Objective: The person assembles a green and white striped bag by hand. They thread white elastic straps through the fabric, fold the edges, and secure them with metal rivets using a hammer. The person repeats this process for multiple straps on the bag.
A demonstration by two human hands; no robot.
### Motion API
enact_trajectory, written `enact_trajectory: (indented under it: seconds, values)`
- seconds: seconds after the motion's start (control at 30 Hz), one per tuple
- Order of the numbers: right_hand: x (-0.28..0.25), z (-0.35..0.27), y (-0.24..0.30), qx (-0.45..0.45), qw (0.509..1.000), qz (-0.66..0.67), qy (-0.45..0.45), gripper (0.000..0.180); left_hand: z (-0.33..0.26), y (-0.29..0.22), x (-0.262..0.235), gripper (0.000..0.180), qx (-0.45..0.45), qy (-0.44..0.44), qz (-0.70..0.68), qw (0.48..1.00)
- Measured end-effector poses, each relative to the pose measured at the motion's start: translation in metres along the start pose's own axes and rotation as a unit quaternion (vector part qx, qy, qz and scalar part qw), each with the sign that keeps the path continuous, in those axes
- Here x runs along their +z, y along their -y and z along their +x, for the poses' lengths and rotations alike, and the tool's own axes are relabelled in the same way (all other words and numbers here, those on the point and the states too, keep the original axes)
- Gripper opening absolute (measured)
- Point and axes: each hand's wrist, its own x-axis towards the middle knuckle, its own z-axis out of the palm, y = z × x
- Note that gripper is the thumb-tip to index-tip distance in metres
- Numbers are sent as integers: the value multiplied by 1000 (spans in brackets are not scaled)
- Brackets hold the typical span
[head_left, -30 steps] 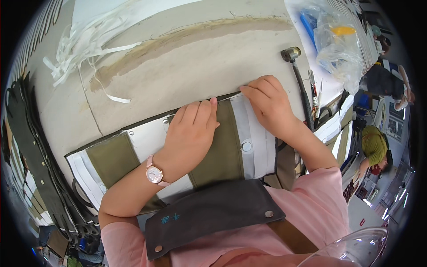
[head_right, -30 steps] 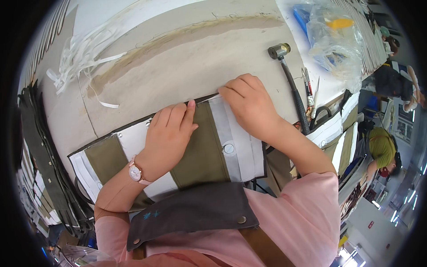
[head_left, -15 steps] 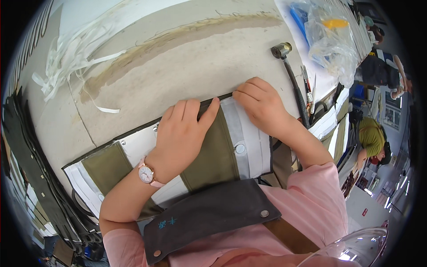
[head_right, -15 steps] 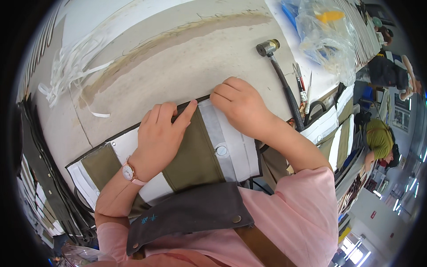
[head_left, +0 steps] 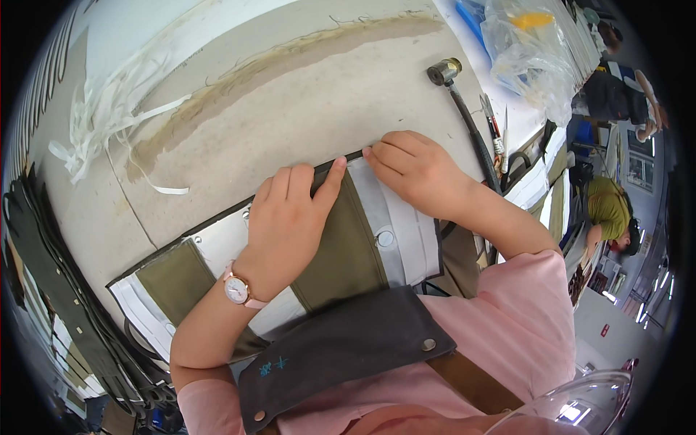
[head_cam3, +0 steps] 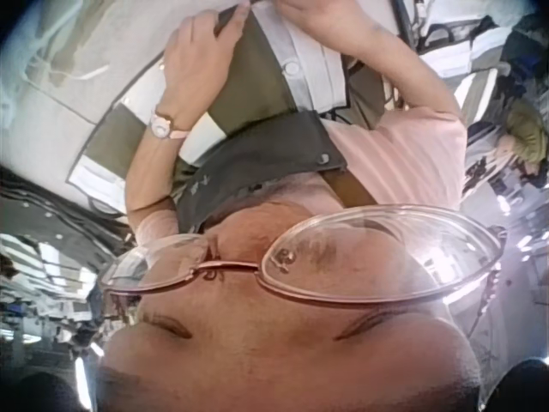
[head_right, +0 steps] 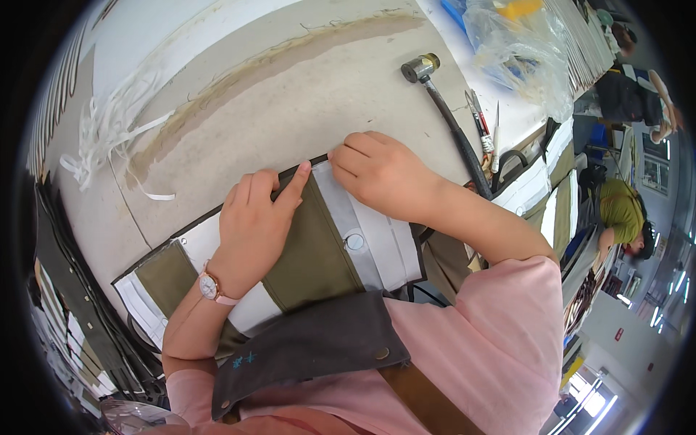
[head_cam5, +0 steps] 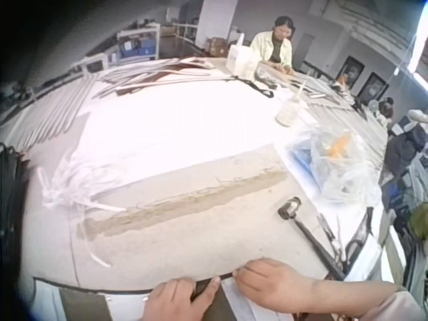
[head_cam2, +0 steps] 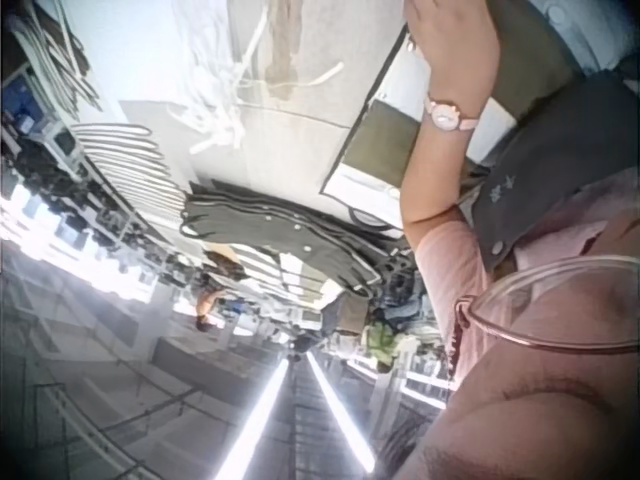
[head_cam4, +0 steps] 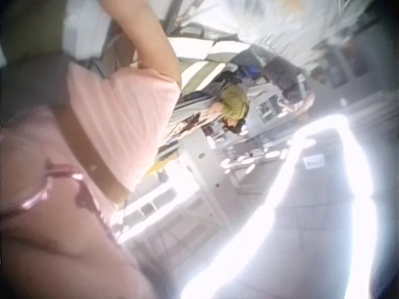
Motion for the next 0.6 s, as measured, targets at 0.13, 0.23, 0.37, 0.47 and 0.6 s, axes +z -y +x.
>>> enact_trajectory:
  seconds: [0.13, 0.23, 0.37, 0.47, 0.6]
  values:
    - [2, -7, -1, 98, 994, 42, -11, 24, 14, -1, -9, 56, 9, 21, -23, 999]
    - [7, -9, 4, 156, 984, 64, -58, 18, 21, -2, -11, 57, 14, 29, -21, 999]
    - [0, -14, 4, 146, 988, 45, -35, 26, 19, -2, -7, 55, 31, 10, -8, 999]
    - [-5, -18, 14, 196, 980, 17, -22, 31, 16, -2, -5, 53, 37, 3, 1, 999]
    - [1, -18, 27, 262, 961, 23, -87, 28, 16, -2, -3, 51, 45, -6, 8, 999]
